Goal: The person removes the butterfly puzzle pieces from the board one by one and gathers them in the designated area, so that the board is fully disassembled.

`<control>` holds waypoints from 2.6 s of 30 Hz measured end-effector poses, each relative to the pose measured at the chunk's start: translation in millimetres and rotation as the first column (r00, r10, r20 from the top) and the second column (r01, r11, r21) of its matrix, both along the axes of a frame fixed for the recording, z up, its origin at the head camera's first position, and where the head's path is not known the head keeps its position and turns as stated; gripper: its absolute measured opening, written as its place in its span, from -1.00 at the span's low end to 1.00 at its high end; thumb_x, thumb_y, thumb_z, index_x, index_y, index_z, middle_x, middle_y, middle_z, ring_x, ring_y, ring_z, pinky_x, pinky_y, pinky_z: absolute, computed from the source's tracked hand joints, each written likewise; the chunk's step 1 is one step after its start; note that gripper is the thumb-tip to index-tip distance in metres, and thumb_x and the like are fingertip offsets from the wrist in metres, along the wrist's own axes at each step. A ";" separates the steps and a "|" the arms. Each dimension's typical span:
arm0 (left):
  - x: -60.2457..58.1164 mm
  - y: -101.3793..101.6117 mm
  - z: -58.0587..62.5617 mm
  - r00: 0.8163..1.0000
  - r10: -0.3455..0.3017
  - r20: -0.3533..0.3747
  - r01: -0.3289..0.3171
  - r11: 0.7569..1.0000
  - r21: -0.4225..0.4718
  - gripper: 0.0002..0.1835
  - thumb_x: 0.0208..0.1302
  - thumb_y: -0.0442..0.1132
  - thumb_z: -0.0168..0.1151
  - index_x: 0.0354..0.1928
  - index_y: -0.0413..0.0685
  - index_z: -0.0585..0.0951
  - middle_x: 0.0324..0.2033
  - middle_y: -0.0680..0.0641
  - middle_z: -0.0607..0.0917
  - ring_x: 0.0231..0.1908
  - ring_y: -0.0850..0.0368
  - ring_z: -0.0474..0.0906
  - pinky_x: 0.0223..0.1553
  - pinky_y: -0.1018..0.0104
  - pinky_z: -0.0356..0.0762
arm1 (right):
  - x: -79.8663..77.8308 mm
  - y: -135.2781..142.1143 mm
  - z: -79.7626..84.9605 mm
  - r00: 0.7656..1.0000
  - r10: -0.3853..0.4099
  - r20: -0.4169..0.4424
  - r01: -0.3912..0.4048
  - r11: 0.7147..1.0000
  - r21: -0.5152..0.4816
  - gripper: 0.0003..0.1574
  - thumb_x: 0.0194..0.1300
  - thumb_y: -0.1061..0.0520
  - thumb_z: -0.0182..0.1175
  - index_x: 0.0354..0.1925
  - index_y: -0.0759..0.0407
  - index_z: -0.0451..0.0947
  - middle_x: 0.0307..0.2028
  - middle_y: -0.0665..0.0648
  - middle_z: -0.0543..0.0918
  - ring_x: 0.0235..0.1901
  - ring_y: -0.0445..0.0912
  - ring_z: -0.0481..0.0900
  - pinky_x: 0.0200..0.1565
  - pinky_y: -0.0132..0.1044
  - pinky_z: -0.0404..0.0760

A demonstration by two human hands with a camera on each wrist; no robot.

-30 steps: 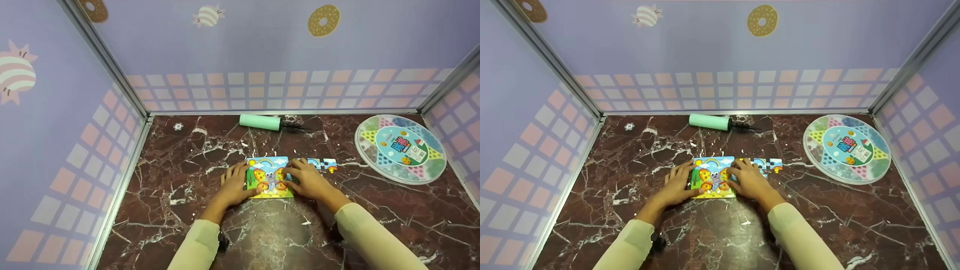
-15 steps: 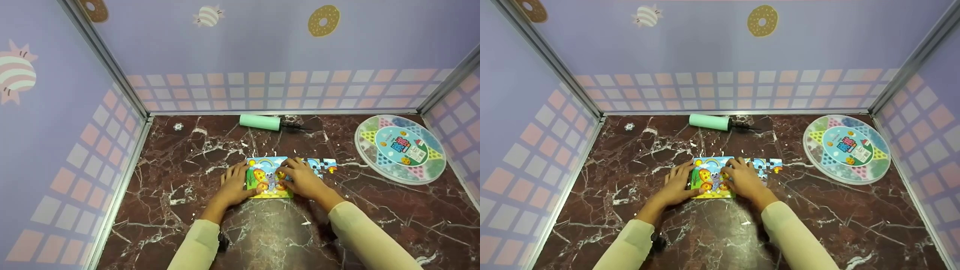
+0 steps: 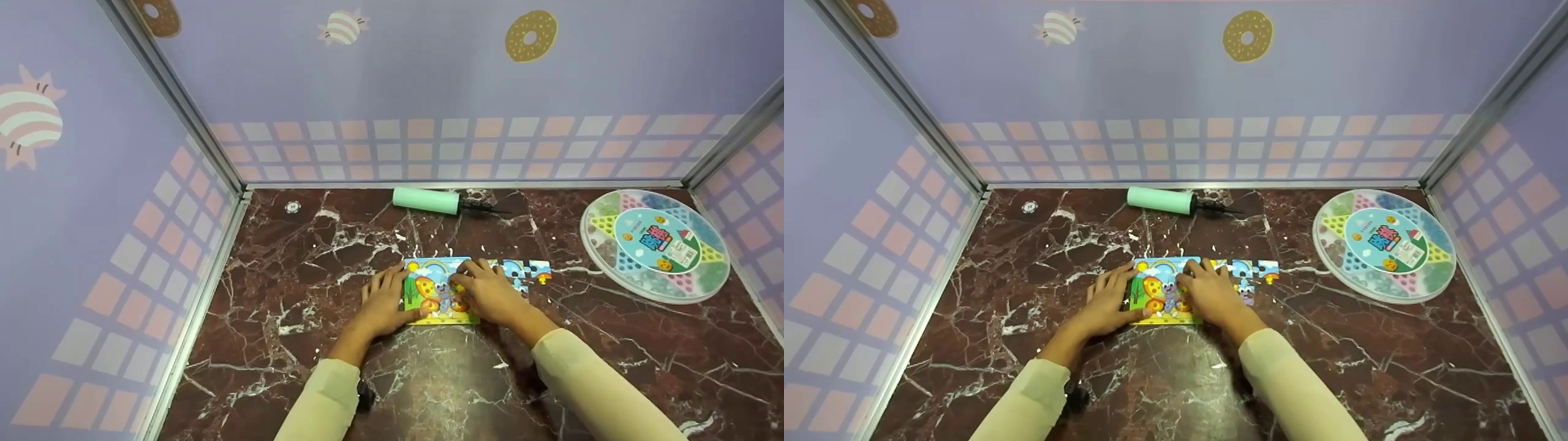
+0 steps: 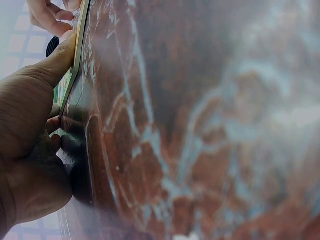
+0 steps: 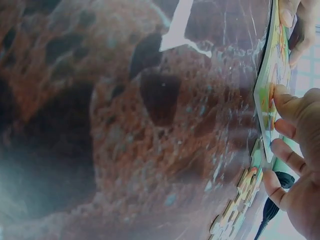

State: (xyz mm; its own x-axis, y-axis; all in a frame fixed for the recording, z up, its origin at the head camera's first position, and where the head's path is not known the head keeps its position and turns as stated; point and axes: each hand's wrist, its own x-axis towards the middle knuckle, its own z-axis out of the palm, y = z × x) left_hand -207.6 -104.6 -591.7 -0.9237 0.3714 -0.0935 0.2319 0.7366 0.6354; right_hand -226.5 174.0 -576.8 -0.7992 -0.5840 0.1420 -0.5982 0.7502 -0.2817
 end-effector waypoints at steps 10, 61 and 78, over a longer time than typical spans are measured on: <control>-3.0 -0.2 -7.4 1.000 0.017 0.017 -0.017 1.000 0.016 0.09 0.35 0.32 0.46 0.71 -0.08 0.24 0.76 -0.16 0.11 0.71 -0.33 -0.03 0.61 -0.53 -0.06 | -0.3 -6.8 4.6 0.999 -0.029 0.033 0.026 0.997 0.072 -0.55 0.46 0.23 0.43 0.26 0.03 0.71 0.19 0.19 0.59 0.15 0.21 0.48 0.03 0.38 0.59; -7.1 -2.1 -17.2 1.000 0.008 0.004 -0.008 1.000 0.025 0.17 0.31 0.42 0.44 0.74 -0.04 0.20 0.77 -0.17 0.10 0.73 -0.34 -0.06 0.64 -0.51 -0.10 | -3.3 -12.8 2.5 0.996 -0.065 0.062 0.062 0.997 0.052 -0.55 0.36 0.13 0.54 0.17 0.06 0.69 0.08 0.17 0.55 0.09 0.15 0.46 -0.06 0.26 0.58; -7.1 -3.5 -20.0 1.000 -0.003 -0.025 0.004 0.998 0.068 0.12 0.33 0.34 0.46 0.71 -0.10 0.23 0.75 -0.22 0.14 0.70 -0.38 -0.02 0.59 -0.57 -0.07 | -1.2 -13.1 4.8 0.997 -0.033 0.064 0.030 0.999 0.045 -0.61 0.40 0.16 0.51 0.15 0.10 0.70 0.16 0.19 0.59 0.10 0.16 0.41 0.01 0.28 0.53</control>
State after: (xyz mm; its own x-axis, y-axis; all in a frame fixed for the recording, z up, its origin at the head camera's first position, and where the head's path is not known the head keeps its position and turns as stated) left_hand -214.6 -108.1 -611.6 -0.9241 0.3794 -0.0455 0.2504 0.6913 0.6778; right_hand -227.7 160.9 -572.0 -0.8240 -0.5630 0.0644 -0.5558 0.7807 -0.2858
